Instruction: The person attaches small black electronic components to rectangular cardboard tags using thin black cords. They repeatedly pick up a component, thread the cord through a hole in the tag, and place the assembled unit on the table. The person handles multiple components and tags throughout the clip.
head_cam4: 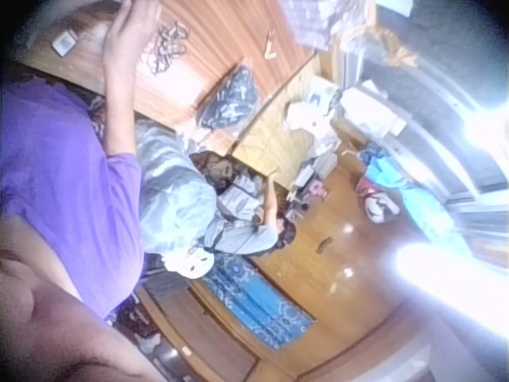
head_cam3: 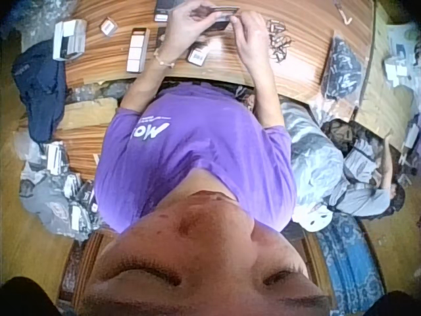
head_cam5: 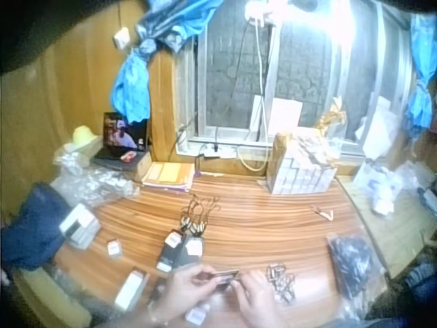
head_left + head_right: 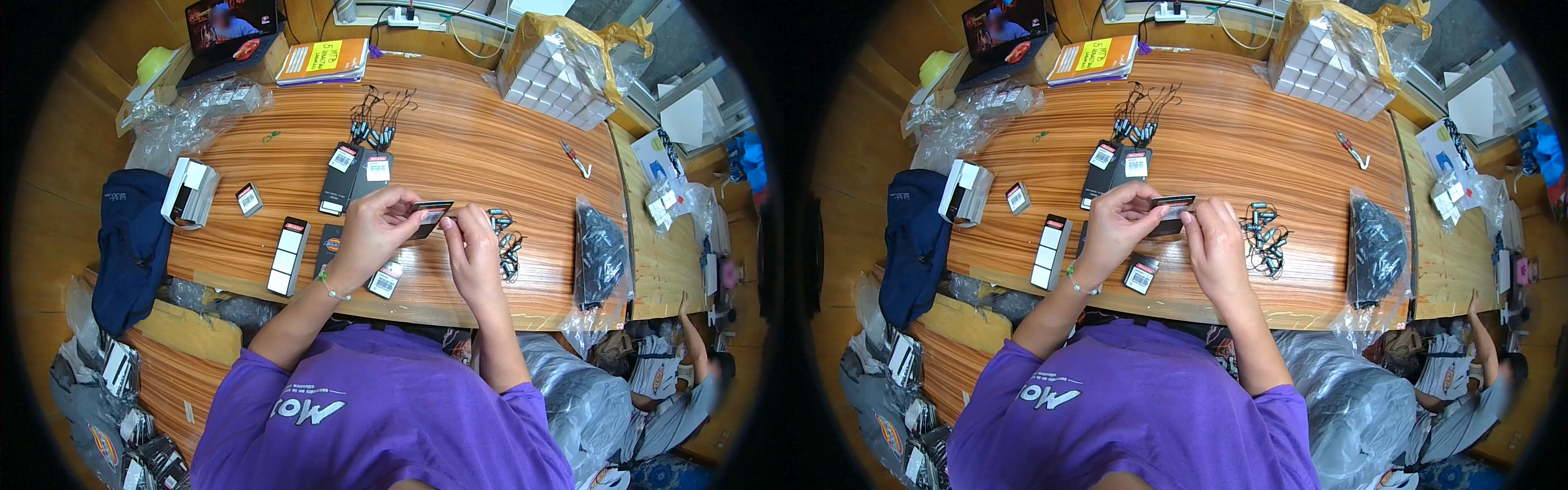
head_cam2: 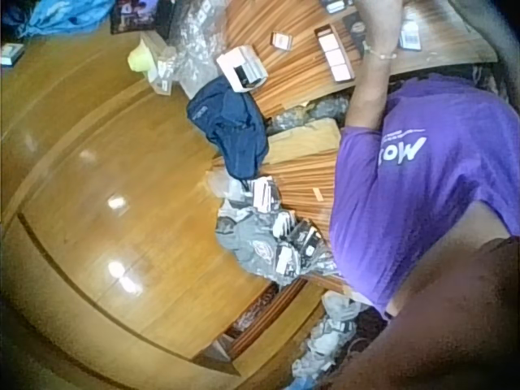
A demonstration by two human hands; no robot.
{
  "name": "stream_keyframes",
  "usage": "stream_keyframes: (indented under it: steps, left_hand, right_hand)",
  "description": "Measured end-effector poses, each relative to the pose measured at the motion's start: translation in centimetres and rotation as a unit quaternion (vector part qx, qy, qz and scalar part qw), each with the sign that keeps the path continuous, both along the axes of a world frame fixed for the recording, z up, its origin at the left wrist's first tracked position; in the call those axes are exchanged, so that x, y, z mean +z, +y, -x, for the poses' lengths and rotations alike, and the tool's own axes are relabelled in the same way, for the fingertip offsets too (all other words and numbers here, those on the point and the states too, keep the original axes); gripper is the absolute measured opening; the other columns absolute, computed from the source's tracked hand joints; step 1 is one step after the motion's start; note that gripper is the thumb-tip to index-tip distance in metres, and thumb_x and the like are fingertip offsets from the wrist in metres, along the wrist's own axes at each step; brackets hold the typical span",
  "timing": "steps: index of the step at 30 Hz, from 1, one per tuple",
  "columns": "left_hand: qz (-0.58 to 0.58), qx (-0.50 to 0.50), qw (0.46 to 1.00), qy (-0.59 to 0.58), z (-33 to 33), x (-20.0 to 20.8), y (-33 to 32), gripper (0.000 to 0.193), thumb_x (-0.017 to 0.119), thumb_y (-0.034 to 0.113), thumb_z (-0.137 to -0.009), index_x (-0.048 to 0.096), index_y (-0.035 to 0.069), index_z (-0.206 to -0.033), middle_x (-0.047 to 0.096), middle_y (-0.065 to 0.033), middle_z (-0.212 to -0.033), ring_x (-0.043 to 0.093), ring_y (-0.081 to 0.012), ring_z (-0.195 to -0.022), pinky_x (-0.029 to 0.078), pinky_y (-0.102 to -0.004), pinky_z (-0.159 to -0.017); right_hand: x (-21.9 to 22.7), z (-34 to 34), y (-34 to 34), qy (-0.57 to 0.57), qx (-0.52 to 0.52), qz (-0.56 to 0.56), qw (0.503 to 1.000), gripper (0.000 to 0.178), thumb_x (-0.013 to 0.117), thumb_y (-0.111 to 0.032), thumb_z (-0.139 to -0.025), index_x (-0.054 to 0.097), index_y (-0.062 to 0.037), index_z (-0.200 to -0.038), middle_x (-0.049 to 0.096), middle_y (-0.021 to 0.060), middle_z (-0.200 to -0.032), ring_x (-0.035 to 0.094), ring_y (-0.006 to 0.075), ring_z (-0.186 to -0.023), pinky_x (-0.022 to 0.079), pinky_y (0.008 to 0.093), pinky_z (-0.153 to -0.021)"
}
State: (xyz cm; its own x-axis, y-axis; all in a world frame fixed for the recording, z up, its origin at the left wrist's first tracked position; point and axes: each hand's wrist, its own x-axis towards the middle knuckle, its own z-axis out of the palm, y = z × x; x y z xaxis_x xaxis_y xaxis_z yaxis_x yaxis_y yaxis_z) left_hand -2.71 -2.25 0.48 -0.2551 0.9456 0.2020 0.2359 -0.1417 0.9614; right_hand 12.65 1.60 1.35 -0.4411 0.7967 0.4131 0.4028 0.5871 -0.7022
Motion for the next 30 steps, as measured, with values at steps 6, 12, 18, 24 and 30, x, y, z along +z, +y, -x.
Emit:
stream_keyframes:
  steps: [6, 12, 18, 24, 30]
  left_hand:
    - [-0.028, -0.005, 1.0, -0.012, -0.04, 0.47, -0.08, 0.013, 0.066, 0.002, -0.078, 0.063, -0.001, -0.09, 0.062, -0.0047, -0.081, 0.061, -0.0084, -0.071, 0.052, -0.0213, -0.06]
    - [-0.033, -0.005, 0.999, -0.017, 0.06, -0.01, -0.03, 0.014, 0.065, 0.001, -0.078, 0.064, -0.002, -0.091, 0.062, -0.0056, -0.083, 0.062, -0.01, -0.073, 0.053, -0.0218, -0.062]
    - [-0.029, -0.009, 0.998, -0.045, -0.31, -0.08, -0.01, 0.014, 0.065, 0.001, -0.078, 0.063, -0.003, -0.091, 0.063, -0.0068, -0.084, 0.062, -0.0099, -0.073, 0.053, -0.0217, -0.062]
    - [-0.005, -0.017, 1.0, -0.021, -0.31, 0.31, -0.19, 0.011, 0.064, -0.002, -0.078, 0.063, -0.003, -0.09, 0.064, -0.004, -0.082, 0.062, -0.0073, -0.075, 0.052, -0.0188, -0.063]
    - [-0.001, -0.034, 0.999, -0.035, -0.38, 0.49, -0.22, 0.011, 0.064, -0.002, -0.078, 0.063, -0.003, -0.089, 0.063, -0.0043, -0.083, 0.061, -0.0074, -0.075, 0.052, -0.0187, -0.062]
  right_hand:
    - [0.16, 0.0, -0.37, 0.025, -0.003, 0.097, 0.995, 0.012, 0.06, -0.006, -0.08, 0.056, 0.0024, -0.073, 0.049, 0.0123, -0.067, 0.049, 0.0271, -0.064, 0.039, 0.036, -0.058]
    - [-0.01, 0.26, -0.16, 0.015, -0.006, 0.042, 0.999, 0.012, 0.06, -0.006, -0.078, 0.056, 0.0025, -0.071, 0.048, 0.0124, -0.065, 0.049, 0.0273, -0.064, 0.039, 0.0362, -0.058]
    - [0.17, 0.55, 0.14, 0.023, 0.007, 0.01, 1.0, 0.012, 0.058, -0.004, -0.077, 0.053, 0.0034, -0.07, 0.049, 0.0138, -0.067, 0.049, 0.0296, -0.065, 0.04, 0.0373, -0.059]
    - [-0.12, 0.66, 0.23, 0.022, 0.01, 0.022, 0.999, 0.014, 0.056, -0.005, -0.078, 0.051, 0.0036, -0.069, 0.049, 0.015, -0.067, 0.049, 0.0304, -0.066, 0.04, 0.0377, -0.06]
    - [0.0, 0.4, 0.61, 0.019, 0.032, 0.036, 0.999, 0.015, 0.054, -0.006, -0.079, 0.048, 0.0034, -0.068, 0.048, 0.0156, -0.067, 0.048, 0.0313, -0.066, 0.04, 0.0382, -0.061]
